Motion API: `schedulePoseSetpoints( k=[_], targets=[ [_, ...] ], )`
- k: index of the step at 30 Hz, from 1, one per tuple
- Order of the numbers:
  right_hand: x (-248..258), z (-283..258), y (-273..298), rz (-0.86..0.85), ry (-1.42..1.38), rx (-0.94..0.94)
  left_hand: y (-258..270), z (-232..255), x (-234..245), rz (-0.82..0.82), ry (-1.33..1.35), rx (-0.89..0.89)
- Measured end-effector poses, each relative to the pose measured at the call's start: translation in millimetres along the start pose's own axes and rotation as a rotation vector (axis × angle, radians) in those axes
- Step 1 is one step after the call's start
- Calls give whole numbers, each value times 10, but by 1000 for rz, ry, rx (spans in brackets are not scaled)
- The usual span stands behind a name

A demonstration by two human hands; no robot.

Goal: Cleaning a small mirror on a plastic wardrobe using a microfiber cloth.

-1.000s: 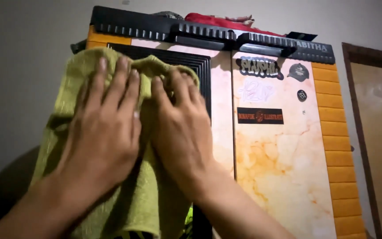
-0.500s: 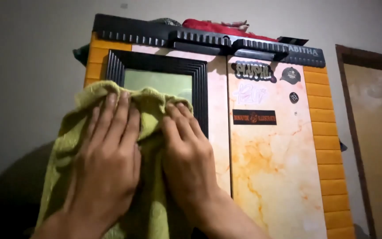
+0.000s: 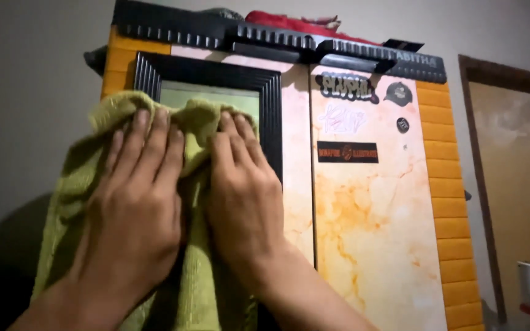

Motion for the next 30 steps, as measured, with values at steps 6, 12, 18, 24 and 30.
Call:
schedulePoseSetpoints(
  k=[6,12,18,24,30],
  targets=[
    [61,-125,284,-37,24,-22,276,77,52,-15,-19,9],
    [-20,-6,33,10,17,-25,98,36,39,31,-5,-1],
    [75,-92,186,9,32,12,195,82,127,11,-16,-12],
    [24,-66,67,-28,50,41,224,-80,-73,-36,-95,9],
    [-2,-69,124,-46,68,46,191,-4,64,-15,20,-17]
  ],
)
Point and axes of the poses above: each hand's wrist, its own y-axis away from the middle knuckle, its own x-axis out of the back of the hand, z = x × y, the point moved 8 cm from there along -y, towards the middle knuckle, and after that the axes turned 1 degree about z, right-handed, at the moved point
